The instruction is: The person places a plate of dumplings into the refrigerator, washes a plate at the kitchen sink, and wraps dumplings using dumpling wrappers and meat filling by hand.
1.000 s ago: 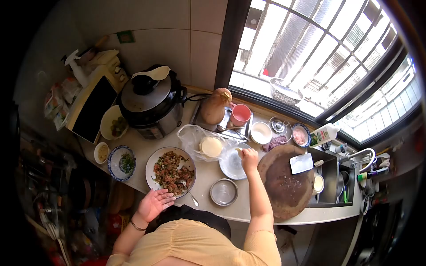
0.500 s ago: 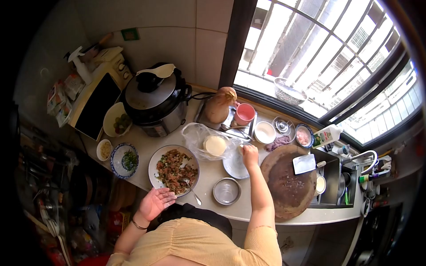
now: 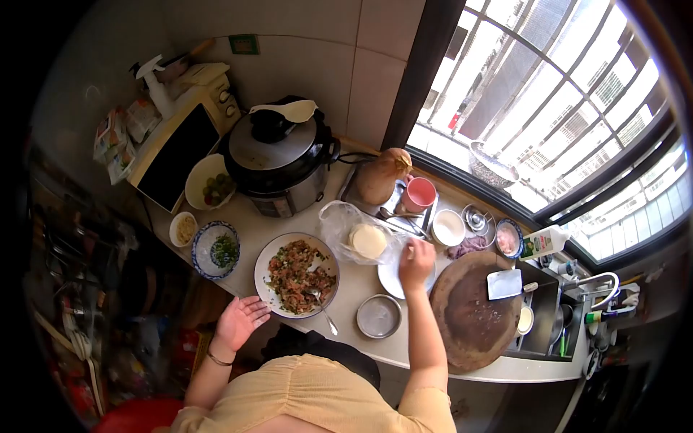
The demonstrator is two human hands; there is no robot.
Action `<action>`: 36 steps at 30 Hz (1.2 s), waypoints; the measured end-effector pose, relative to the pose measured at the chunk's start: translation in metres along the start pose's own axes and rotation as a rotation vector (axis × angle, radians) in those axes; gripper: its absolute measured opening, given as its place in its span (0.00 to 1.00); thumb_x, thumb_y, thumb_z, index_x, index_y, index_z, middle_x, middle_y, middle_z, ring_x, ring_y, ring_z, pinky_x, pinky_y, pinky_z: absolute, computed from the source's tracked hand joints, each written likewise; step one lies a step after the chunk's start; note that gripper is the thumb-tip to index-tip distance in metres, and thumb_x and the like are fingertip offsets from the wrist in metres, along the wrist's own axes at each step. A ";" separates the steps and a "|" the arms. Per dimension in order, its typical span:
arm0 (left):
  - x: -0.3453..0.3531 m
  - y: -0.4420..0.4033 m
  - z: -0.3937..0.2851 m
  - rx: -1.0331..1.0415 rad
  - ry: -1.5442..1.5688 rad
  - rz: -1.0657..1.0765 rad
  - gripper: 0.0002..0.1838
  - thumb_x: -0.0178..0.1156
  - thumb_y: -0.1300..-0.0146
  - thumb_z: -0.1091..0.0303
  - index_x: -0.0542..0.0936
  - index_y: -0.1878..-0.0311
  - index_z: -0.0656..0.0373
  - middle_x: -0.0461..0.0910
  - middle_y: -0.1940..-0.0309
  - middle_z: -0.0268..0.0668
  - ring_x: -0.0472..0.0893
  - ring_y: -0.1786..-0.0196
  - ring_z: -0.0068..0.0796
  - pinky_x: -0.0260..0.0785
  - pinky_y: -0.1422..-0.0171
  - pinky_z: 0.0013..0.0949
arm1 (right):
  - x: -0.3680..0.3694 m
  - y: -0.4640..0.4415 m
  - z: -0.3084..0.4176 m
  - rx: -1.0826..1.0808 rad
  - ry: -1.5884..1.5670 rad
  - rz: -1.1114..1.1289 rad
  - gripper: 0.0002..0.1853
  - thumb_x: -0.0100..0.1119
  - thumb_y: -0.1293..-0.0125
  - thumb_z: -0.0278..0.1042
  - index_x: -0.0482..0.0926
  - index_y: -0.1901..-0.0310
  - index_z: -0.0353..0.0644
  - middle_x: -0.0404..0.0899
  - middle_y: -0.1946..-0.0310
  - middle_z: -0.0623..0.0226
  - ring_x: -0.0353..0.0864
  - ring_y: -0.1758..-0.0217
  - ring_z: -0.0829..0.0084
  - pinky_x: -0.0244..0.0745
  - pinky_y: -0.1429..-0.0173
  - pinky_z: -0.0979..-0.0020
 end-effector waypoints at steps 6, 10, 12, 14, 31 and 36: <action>0.004 -0.001 0.010 -0.021 0.019 0.028 0.23 0.39 0.33 0.53 0.70 0.52 0.66 0.74 0.55 0.49 0.73 0.49 0.46 0.62 0.39 0.48 | 0.085 0.005 0.053 -0.195 -0.036 0.491 0.14 0.65 0.55 0.35 0.77 0.65 0.42 0.74 0.64 0.63 0.72 0.57 0.60 0.67 0.54 0.63; 0.004 0.004 0.011 -0.006 0.046 0.035 0.23 0.40 0.33 0.53 0.70 0.52 0.66 0.74 0.55 0.49 0.73 0.48 0.47 0.62 0.40 0.49 | 0.105 0.009 0.056 -0.041 0.126 0.620 0.23 0.66 0.57 0.45 0.75 0.62 0.38 0.73 0.63 0.59 0.71 0.56 0.59 0.67 0.52 0.62; -0.001 0.006 0.013 -0.002 0.046 0.022 0.23 0.39 0.33 0.53 0.70 0.51 0.66 0.74 0.55 0.49 0.73 0.48 0.47 0.63 0.40 0.49 | 0.113 0.022 0.050 -0.007 0.139 0.647 0.21 0.66 0.56 0.44 0.76 0.64 0.38 0.74 0.63 0.58 0.71 0.56 0.58 0.68 0.52 0.62; -0.006 0.007 0.015 0.002 0.049 0.017 0.23 0.39 0.33 0.53 0.70 0.51 0.66 0.74 0.55 0.50 0.72 0.47 0.47 0.63 0.40 0.48 | 0.121 0.031 0.038 -0.030 0.118 0.650 0.16 0.65 0.55 0.41 0.77 0.68 0.38 0.74 0.65 0.57 0.72 0.56 0.56 0.68 0.52 0.62; 0.005 0.006 0.019 -0.036 0.049 0.083 0.22 0.42 0.33 0.55 0.70 0.50 0.66 0.74 0.54 0.48 0.73 0.48 0.43 0.62 0.38 0.46 | 0.111 0.032 -0.005 0.412 -0.490 0.751 0.06 0.62 0.48 0.29 0.81 0.72 0.35 0.77 0.70 0.62 0.77 0.67 0.69 0.71 0.61 0.71; 0.005 0.005 0.022 -0.041 0.051 0.087 0.22 0.41 0.33 0.55 0.70 0.50 0.66 0.74 0.54 0.47 0.73 0.48 0.43 0.62 0.39 0.46 | 0.107 0.029 0.007 0.363 -0.445 0.751 0.07 0.64 0.51 0.30 0.80 0.74 0.36 0.75 0.70 0.62 0.77 0.67 0.68 0.71 0.60 0.70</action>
Point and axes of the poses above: each hand's wrist, its own y-axis away from the middle knuckle, its own x-axis out of the palm, z = x × y, the point moved 6 cm from there along -y, towards the middle knuckle
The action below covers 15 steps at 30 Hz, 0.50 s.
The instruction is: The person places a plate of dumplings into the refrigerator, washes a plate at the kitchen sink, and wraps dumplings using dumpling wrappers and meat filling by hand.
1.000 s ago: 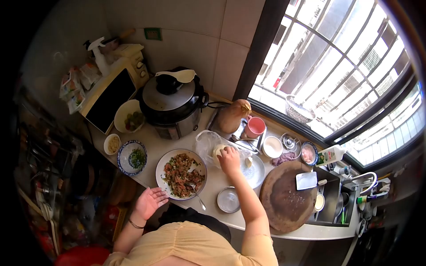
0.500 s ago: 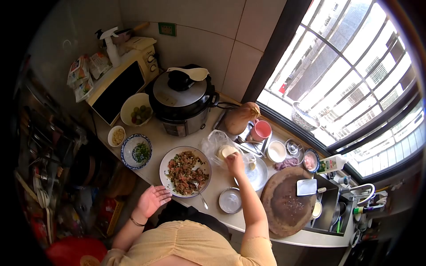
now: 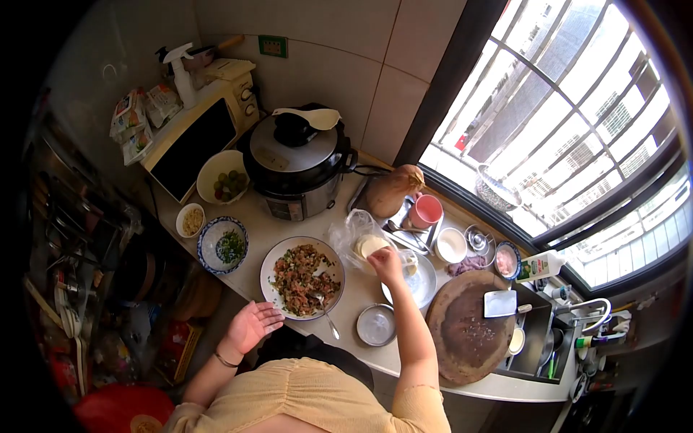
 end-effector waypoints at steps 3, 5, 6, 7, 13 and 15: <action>0.000 -0.001 0.002 -0.008 0.003 0.005 0.21 0.41 0.33 0.55 0.70 0.50 0.65 0.74 0.54 0.47 0.73 0.47 0.43 0.62 0.39 0.45 | 0.003 0.004 0.013 -0.135 0.165 -0.032 0.07 0.64 0.52 0.32 0.80 0.75 0.38 0.74 0.69 0.61 0.75 0.64 0.62 0.71 0.59 0.66; 0.000 -0.001 0.003 -0.012 0.000 0.001 0.21 0.41 0.33 0.55 0.70 0.50 0.65 0.74 0.54 0.47 0.73 0.47 0.43 0.62 0.39 0.45 | 0.006 0.005 0.012 -0.142 0.184 -0.056 0.06 0.64 0.53 0.31 0.79 0.75 0.38 0.74 0.67 0.60 0.75 0.62 0.60 0.71 0.58 0.65; 0.000 -0.001 0.003 -0.012 -0.003 -0.002 0.21 0.41 0.33 0.55 0.70 0.50 0.65 0.74 0.54 0.47 0.73 0.47 0.43 0.62 0.39 0.45 | 0.007 0.006 0.012 -0.146 0.193 -0.067 0.06 0.63 0.53 0.30 0.79 0.76 0.38 0.74 0.67 0.59 0.75 0.61 0.60 0.71 0.57 0.65; 0.001 -0.001 0.003 -0.012 -0.007 -0.006 0.21 0.41 0.33 0.55 0.70 0.50 0.65 0.74 0.54 0.47 0.73 0.47 0.43 0.62 0.39 0.45 | 0.006 0.006 0.011 -0.150 0.181 -0.096 0.05 0.63 0.53 0.29 0.79 0.75 0.37 0.74 0.67 0.59 0.75 0.62 0.60 0.71 0.57 0.65; 0.002 -0.002 0.004 -0.026 -0.012 -0.004 0.21 0.40 0.32 0.56 0.70 0.50 0.65 0.74 0.54 0.47 0.73 0.47 0.43 0.63 0.39 0.45 | -0.008 0.003 0.002 -0.076 -0.188 -0.223 0.05 0.59 0.48 0.27 0.76 0.74 0.34 0.75 0.69 0.62 0.76 0.67 0.67 0.72 0.60 0.69; 0.005 -0.005 0.004 -0.037 -0.028 0.000 0.21 0.40 0.32 0.57 0.70 0.50 0.65 0.74 0.54 0.47 0.73 0.47 0.43 0.63 0.39 0.44 | -0.019 0.000 0.003 -0.021 -0.437 -0.281 0.06 0.58 0.46 0.27 0.75 0.74 0.33 0.76 0.70 0.65 0.76 0.70 0.72 0.72 0.63 0.72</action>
Point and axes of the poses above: each hand's wrist, its own y-axis away from the middle knuckle, its own x-axis out of the palm, z = x × y, the point moved 6 cm from there along -y, towards the middle knuckle
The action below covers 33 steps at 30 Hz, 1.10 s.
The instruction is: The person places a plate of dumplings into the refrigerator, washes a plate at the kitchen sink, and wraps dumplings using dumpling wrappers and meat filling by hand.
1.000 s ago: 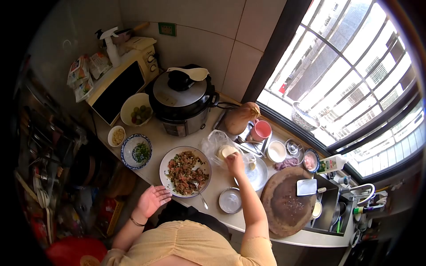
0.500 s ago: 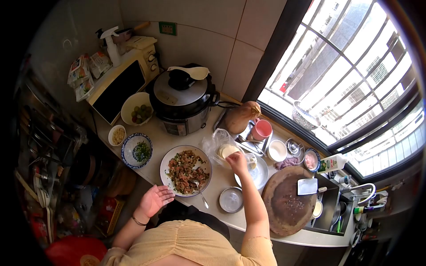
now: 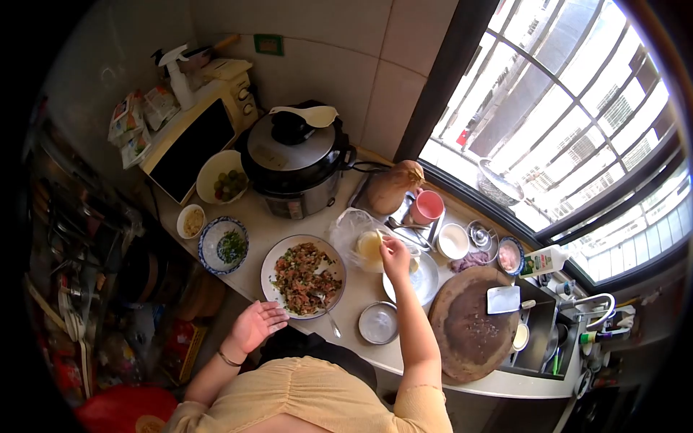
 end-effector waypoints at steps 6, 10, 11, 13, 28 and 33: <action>0.028 -0.019 -0.001 0.002 -0.082 0.111 0.20 0.40 0.32 0.59 0.69 0.48 0.65 0.74 0.52 0.47 0.73 0.47 0.40 0.63 0.40 0.40 | 0.009 0.026 0.045 0.412 -0.857 0.154 0.03 0.53 0.42 0.25 0.72 0.68 0.36 0.76 0.72 0.64 0.77 0.69 0.75 0.72 0.67 0.79; 0.068 -0.027 -0.007 0.064 -0.260 0.114 0.18 0.42 0.32 0.63 0.68 0.48 0.68 0.74 0.53 0.48 0.74 0.48 0.41 0.64 0.40 0.40 | 0.042 0.072 0.064 0.562 -1.341 0.410 0.04 0.49 0.41 0.28 0.71 0.68 0.38 0.75 0.72 0.66 0.77 0.65 0.72 0.73 0.59 0.73; 0.074 -0.030 -0.008 0.096 -0.329 0.109 0.18 0.43 0.32 0.64 0.68 0.47 0.68 0.75 0.54 0.45 0.75 0.50 0.36 0.66 0.43 0.37 | 0.050 0.081 0.063 0.604 -1.503 0.508 0.04 0.48 0.40 0.28 0.71 0.67 0.38 0.75 0.72 0.66 0.77 0.64 0.71 0.74 0.57 0.71; 0.083 -0.033 -0.009 0.132 -0.410 0.120 0.18 0.43 0.31 0.63 0.68 0.46 0.67 0.75 0.54 0.44 0.76 0.51 0.32 0.67 0.44 0.35 | 0.060 0.098 0.090 0.654 -1.300 0.401 0.02 0.48 0.41 0.27 0.70 0.68 0.40 0.73 0.74 0.70 0.75 0.69 0.76 0.73 0.61 0.73; 0.125 -0.001 -0.042 0.925 -1.337 0.117 0.07 0.62 0.47 0.76 0.79 0.65 0.66 0.79 0.71 0.41 0.78 0.67 0.31 0.69 0.61 0.29 | 0.070 0.136 0.114 0.477 -0.704 0.540 0.19 0.62 0.43 0.30 0.74 0.52 0.32 0.79 0.60 0.64 0.77 0.57 0.74 0.72 0.54 0.73; 0.119 0.003 -0.050 0.872 -1.220 -0.123 0.07 0.62 0.48 0.76 0.79 0.64 0.66 0.78 0.71 0.39 0.77 0.66 0.29 0.69 0.61 0.29 | 0.059 0.136 0.136 0.223 -0.372 0.369 0.11 0.61 0.42 0.28 0.79 0.59 0.34 0.81 0.65 0.64 0.80 0.62 0.74 0.72 0.59 0.75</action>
Point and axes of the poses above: each hand's wrist, its own y-axis away from the middle knuckle, its own x-axis out of the palm, z = x × y, the point moved 6 cm from there along -y, towards the middle knuckle
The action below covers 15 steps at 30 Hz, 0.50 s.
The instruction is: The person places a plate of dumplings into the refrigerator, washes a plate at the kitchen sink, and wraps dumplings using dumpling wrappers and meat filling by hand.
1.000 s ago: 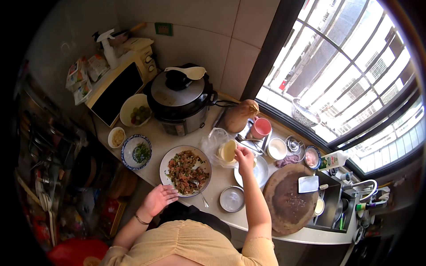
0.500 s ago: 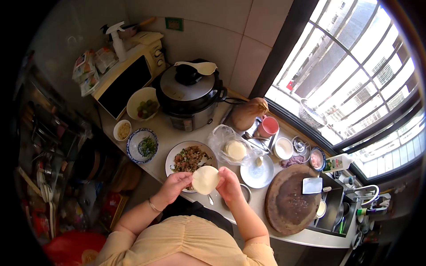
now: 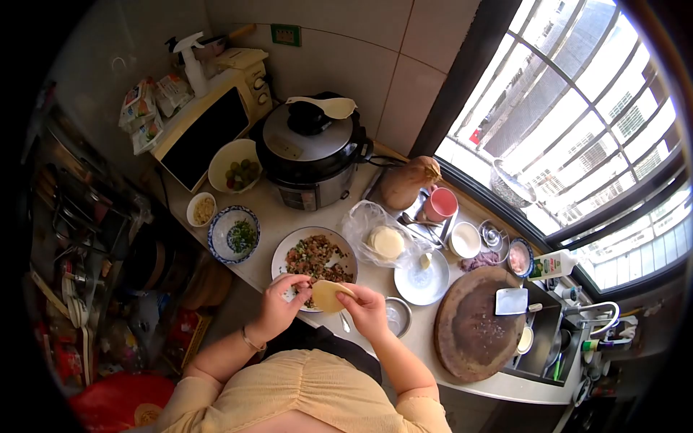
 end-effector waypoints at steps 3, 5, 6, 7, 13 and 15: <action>0.000 0.005 0.005 -0.122 0.049 0.128 0.09 0.62 0.46 0.75 0.78 0.61 0.65 0.79 0.69 0.36 0.77 0.65 0.25 0.69 0.60 0.27 | 0.005 0.006 0.025 -0.304 0.478 -0.027 0.11 0.61 0.45 0.24 0.79 0.59 0.36 0.81 0.67 0.59 0.81 0.67 0.69 0.73 0.63 0.74; 0.008 0.012 0.013 -0.277 0.257 0.249 0.09 0.60 0.44 0.75 0.78 0.59 0.65 0.78 0.68 0.34 0.76 0.65 0.21 0.68 0.58 0.25 | 0.015 0.008 0.040 -0.478 0.582 -0.015 0.10 0.59 0.46 0.21 0.79 0.61 0.36 0.81 0.69 0.59 0.80 0.70 0.70 0.73 0.65 0.74; 0.016 0.016 0.017 -0.402 0.437 0.289 0.09 0.60 0.43 0.74 0.78 0.59 0.65 0.78 0.68 0.32 0.75 0.65 0.20 0.68 0.57 0.24 | 0.021 0.011 0.046 -0.567 0.631 -0.007 0.09 0.59 0.47 0.20 0.79 0.62 0.36 0.81 0.71 0.59 0.80 0.71 0.70 0.72 0.66 0.74; 0.025 0.019 0.020 -0.523 0.617 0.326 0.09 0.59 0.42 0.74 0.78 0.58 0.66 0.78 0.67 0.31 0.75 0.65 0.18 0.68 0.57 0.23 | 0.024 0.012 0.048 -0.582 0.654 0.007 0.10 0.59 0.48 0.19 0.79 0.62 0.36 0.80 0.70 0.58 0.80 0.71 0.67 0.72 0.67 0.74; 0.031 0.022 0.020 -0.716 0.869 0.336 0.09 0.58 0.41 0.71 0.79 0.58 0.64 0.76 0.70 0.25 0.69 0.69 0.11 0.62 0.63 0.15 | 0.031 0.019 0.049 -0.735 0.739 0.058 0.16 0.59 0.54 0.16 0.77 0.59 0.36 0.80 0.65 0.57 0.81 0.68 0.61 0.75 0.66 0.69; 0.032 0.023 0.022 -0.727 0.879 0.346 0.09 0.59 0.41 0.70 0.80 0.59 0.63 0.75 0.73 0.23 0.66 0.71 0.10 0.59 0.66 0.15 | 0.032 0.021 0.051 -0.759 0.738 0.056 0.17 0.58 0.54 0.16 0.77 0.59 0.36 0.80 0.65 0.57 0.80 0.68 0.60 0.75 0.66 0.69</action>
Point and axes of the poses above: each hand's wrist, its own y-axis away from the middle knuckle, its own x-axis out of the palm, z = x × y, the point moved 6 cm from there along -y, towards the middle knuckle
